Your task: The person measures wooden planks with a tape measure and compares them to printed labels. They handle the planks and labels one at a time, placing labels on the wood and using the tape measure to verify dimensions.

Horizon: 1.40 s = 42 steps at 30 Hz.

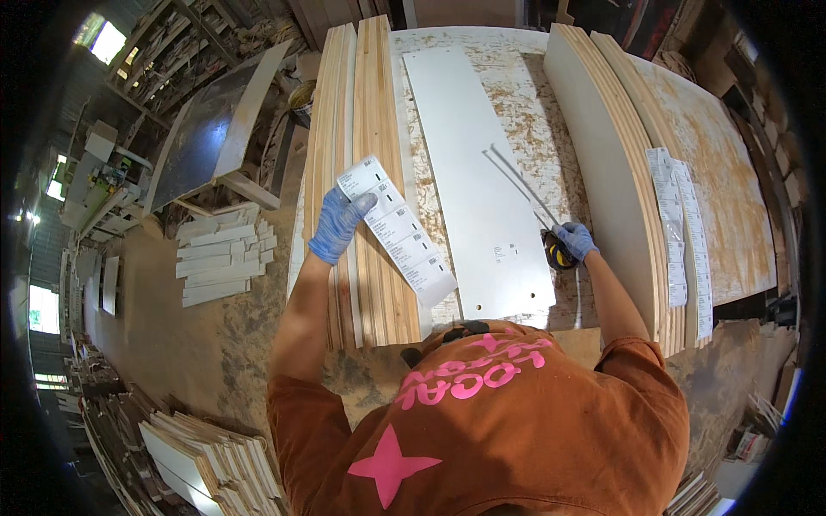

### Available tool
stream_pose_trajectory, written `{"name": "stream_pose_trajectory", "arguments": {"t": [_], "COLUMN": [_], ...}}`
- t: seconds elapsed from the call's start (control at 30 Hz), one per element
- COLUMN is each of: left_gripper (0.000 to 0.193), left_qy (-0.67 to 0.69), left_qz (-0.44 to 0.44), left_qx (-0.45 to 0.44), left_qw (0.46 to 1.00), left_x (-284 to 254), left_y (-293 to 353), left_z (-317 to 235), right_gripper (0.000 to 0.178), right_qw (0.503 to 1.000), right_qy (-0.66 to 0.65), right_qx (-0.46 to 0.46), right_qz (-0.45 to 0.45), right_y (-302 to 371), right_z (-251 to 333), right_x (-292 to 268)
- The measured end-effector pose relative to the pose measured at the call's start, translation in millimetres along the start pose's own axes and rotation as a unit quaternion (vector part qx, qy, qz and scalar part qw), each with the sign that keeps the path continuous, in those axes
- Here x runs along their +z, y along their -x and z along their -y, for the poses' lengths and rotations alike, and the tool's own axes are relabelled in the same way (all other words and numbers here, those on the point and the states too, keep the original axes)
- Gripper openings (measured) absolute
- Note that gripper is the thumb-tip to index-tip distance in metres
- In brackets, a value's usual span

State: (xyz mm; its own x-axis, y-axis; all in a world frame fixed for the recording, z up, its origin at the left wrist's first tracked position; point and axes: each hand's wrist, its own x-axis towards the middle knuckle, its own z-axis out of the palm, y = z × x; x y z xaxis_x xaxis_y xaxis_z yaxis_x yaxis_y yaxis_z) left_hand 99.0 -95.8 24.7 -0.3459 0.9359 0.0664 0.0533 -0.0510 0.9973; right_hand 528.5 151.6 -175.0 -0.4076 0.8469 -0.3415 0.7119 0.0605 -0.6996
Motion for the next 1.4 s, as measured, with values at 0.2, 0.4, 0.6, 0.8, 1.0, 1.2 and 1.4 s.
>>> {"name": "stream_pose_trajectory", "arguments": {"t": [0.2,0.4,0.6,0.8,1.0,1.2,1.4], "left_gripper": [0.051,0.046,0.047,0.046,0.043,0.043,0.042], "left_qy": [-0.021,-0.024,0.003,-0.002,0.0,-0.005,0.003], "left_qz": [-0.022,-0.017,-0.037,-0.045,-0.046,-0.046,-0.046], "left_qx": [0.026,0.03,0.012,0.005,0.004,0.004,-0.005], "left_qw": [0.999,0.999,0.999,0.999,0.999,0.999,0.999], "left_x": [4,-4,2,2,2,0,2], "left_y": [3,2,0,1,1,1,0], "left_z": [-6,8,6,4,5,6,5], "right_gripper": [0.044,0.057,0.059,0.06,0.054,0.048,0.048], "right_qw": [0.991,0.987,0.98,0.981,0.978,0.981,0.975], "right_qy": [-0.107,-0.132,-0.155,-0.139,-0.139,-0.109,-0.127], "right_qx": [0.017,0.028,0.046,0.06,0.049,0.051,0.046], "right_qz": [-0.08,-0.086,-0.114,-0.119,-0.15,-0.151,-0.173], "right_y": [-9,-16,-15,-14,-7,1,1], "right_z": [-24,-45,-54,-53,-42,-29,-33], "right_x": [11,15,15,16,19,17,20]}}
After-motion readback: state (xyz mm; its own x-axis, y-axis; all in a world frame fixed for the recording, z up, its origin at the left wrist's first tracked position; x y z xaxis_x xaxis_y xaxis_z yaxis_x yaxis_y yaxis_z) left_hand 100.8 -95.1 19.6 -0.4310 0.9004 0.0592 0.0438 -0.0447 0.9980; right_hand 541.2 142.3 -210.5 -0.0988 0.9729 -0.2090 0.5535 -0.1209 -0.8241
